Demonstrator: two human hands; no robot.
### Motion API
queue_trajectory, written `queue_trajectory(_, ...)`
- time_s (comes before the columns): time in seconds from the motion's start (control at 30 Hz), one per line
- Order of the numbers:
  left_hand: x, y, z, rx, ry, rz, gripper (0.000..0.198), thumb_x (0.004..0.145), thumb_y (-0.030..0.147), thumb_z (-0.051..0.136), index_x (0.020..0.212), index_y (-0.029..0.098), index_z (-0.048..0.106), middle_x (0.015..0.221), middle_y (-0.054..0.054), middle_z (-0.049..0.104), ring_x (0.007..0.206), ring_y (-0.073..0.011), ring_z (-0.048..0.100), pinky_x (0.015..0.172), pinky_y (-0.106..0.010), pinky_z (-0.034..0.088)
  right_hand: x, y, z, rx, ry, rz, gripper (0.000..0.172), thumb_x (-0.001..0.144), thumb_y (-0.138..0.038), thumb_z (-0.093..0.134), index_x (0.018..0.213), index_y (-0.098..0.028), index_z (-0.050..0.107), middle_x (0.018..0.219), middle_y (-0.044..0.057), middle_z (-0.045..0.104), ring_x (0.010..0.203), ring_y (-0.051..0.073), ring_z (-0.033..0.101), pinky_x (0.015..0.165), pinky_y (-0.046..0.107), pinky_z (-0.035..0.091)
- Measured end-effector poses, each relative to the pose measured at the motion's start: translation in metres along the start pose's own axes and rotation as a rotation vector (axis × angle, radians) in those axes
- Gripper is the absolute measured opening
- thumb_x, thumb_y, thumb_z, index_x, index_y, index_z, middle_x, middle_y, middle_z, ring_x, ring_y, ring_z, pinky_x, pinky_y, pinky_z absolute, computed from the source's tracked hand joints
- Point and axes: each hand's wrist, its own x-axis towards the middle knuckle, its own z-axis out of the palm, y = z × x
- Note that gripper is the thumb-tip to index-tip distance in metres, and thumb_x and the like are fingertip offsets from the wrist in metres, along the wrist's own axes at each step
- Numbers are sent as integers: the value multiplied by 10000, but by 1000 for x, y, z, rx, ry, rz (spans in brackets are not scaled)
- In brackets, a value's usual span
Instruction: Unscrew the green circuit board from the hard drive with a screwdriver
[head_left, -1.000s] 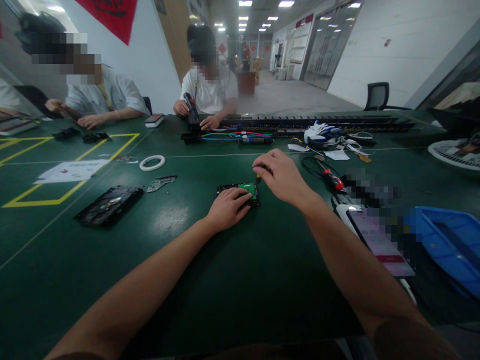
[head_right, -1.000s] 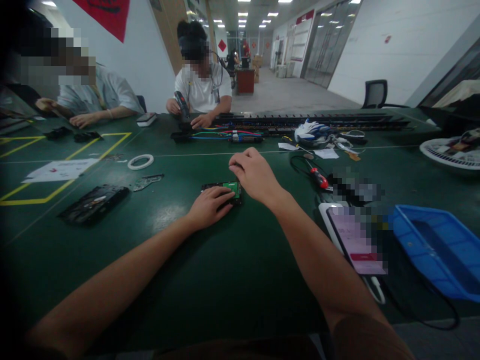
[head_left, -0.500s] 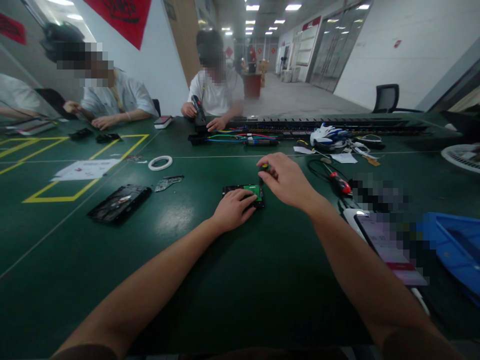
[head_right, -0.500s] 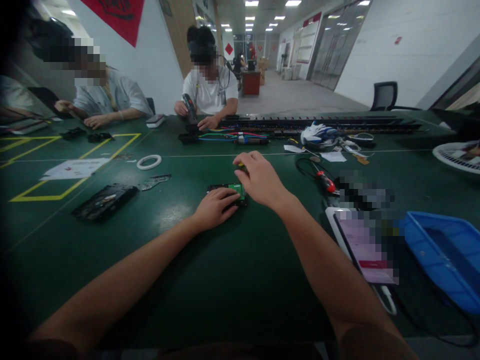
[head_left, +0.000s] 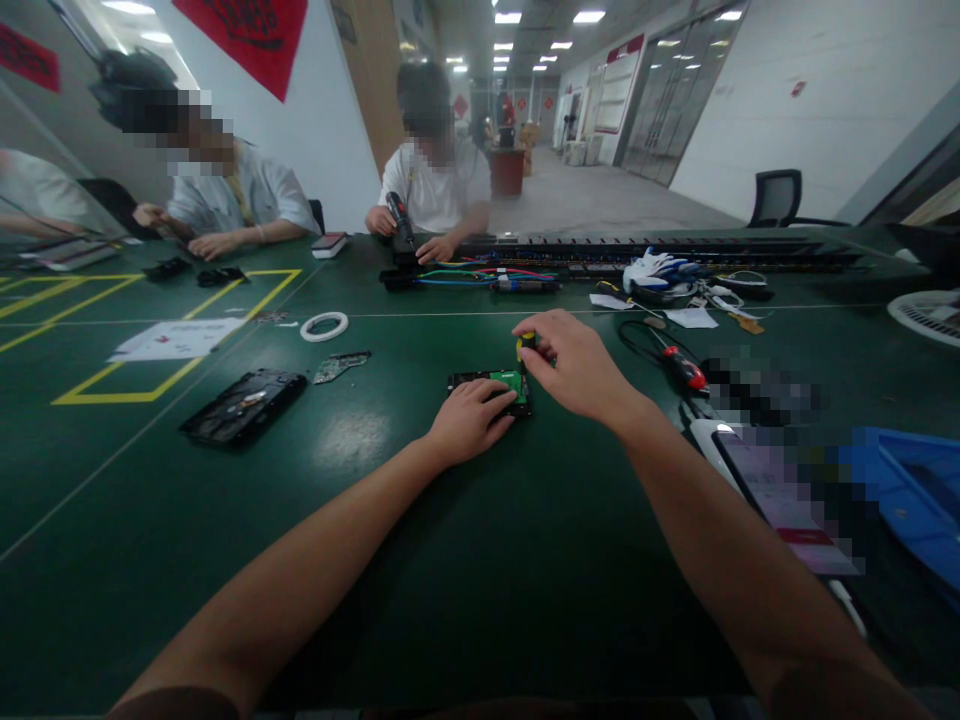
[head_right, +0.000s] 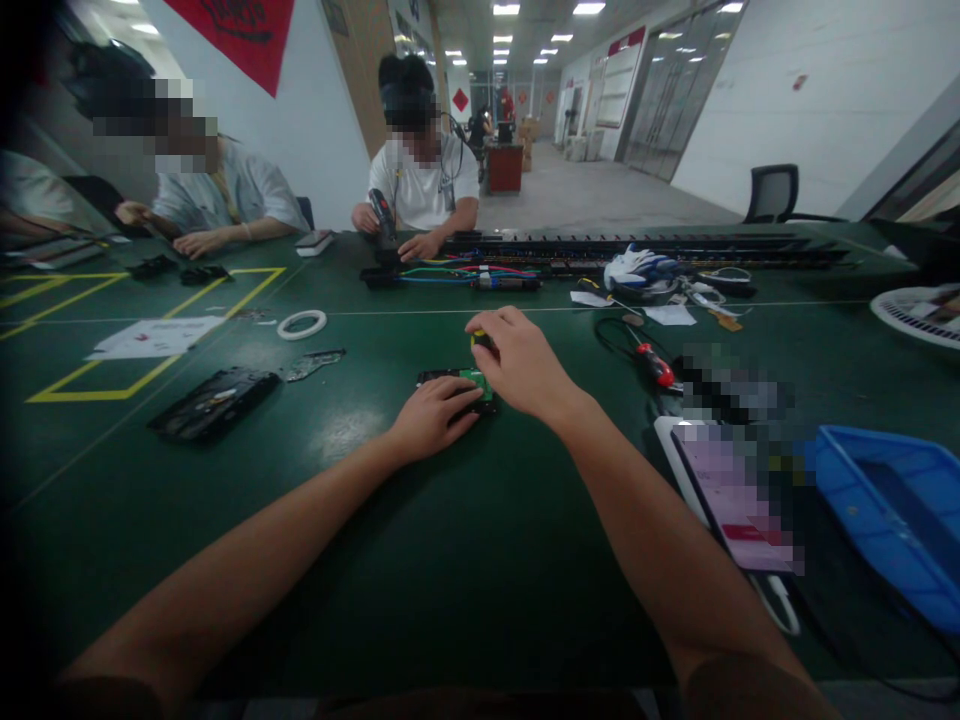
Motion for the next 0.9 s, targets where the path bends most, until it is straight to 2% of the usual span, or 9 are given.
queue_trajectory(0.13, -1, -1, 1, 6, 3, -3, 407, 1020, 398, 590, 1397, 253, 638, 1375, -111, 638, 1283, -308, 602, 1076, -523, 509, 2, 1, 0, -27, 18, 12, 125, 986, -298, 626, 1092, -257, 679, 1096, 82, 645, 981, 246, 624, 869, 390, 492)
queue_trajectory(0.2, -1, -1, 1, 12, 3, 0, 406, 1024, 400, 584, 1394, 245, 640, 1375, -111, 641, 1280, -305, 604, 1081, -519, 506, 2, -1, -1, -24, 4, -8, 105, 985, -260, 615, 1070, -258, 676, 1085, 71, 670, 989, 244, 627, 874, 385, 489)
queue_trajectory(0.43, 0, 0, 0, 33, -7, 0, 414, 1025, 405, 584, 1387, 215, 648, 1376, -124, 641, 1276, -310, 604, 1082, -520, 505, 0, -7, -1, -9, 4, -1, 223, 945, -167, 587, 1149, -234, 646, 1092, 76, 704, 885, 231, 629, 862, 398, 489)
queue_trajectory(0.6, 0, 0, -1, 24, -2, 3, 410, 1024, 403, 583, 1393, 235, 642, 1375, -119, 642, 1284, -308, 603, 1088, -525, 505, 1, -2, 1, -9, 32, 15, 146, 964, -266, 626, 1103, -248, 667, 1117, 88, 633, 940, 239, 617, 854, 387, 491)
queue_trajectory(0.7, 0, 0, -1, 17, -5, 3, 403, 1023, 400, 584, 1382, 231, 651, 1370, -124, 645, 1286, -312, 602, 1084, -526, 507, 2, -1, -1, -27, 31, 1, 101, 969, -220, 601, 1040, -247, 667, 1073, 79, 644, 975, 247, 620, 883, 391, 480)
queue_trajectory(0.8, 0, 0, 0, 16, -11, 1, 400, 1022, 405, 583, 1383, 246, 651, 1373, -116, 645, 1280, -310, 605, 1081, -531, 509, 3, -2, -4, -27, 9, -42, 185, 947, -137, 570, 1068, -241, 663, 1090, 75, 688, 1023, 251, 630, 932, 397, 465)
queue_trajectory(0.9, 0, 0, 1, 15, -10, -5, 405, 1021, 409, 585, 1387, 251, 649, 1367, -114, 646, 1275, -308, 608, 1082, -532, 508, 1, -3, -6, -26, 8, -31, 261, 940, -103, 546, 1139, -223, 664, 1122, 83, 714, 981, 247, 644, 915, 400, 471)
